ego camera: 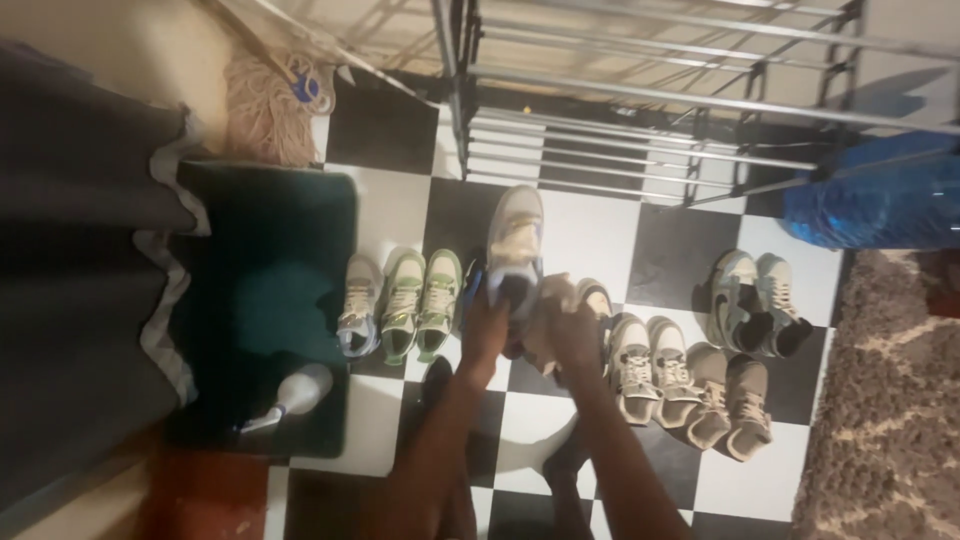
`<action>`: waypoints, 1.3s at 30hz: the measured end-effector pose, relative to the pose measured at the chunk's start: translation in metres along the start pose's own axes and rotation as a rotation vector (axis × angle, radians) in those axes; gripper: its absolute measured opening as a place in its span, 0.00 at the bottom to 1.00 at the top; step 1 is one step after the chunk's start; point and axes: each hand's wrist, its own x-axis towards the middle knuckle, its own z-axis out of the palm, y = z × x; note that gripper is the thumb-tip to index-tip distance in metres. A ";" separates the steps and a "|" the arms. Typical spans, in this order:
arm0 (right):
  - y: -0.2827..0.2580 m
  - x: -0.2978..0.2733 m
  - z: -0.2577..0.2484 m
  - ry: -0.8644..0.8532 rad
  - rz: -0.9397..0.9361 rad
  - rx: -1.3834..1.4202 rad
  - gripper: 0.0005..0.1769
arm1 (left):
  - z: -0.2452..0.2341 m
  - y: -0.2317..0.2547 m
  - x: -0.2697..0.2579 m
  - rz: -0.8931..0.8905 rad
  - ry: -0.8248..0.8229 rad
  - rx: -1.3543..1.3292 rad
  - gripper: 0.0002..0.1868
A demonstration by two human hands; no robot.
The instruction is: The person wipes a shoe with a cloth, cleaning the outer surface and midsole, and then places it on a metal shoe rack.
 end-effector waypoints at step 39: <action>-0.006 0.108 0.022 -0.202 -0.190 0.669 0.33 | 0.067 -0.015 0.276 -0.045 0.268 -0.568 0.21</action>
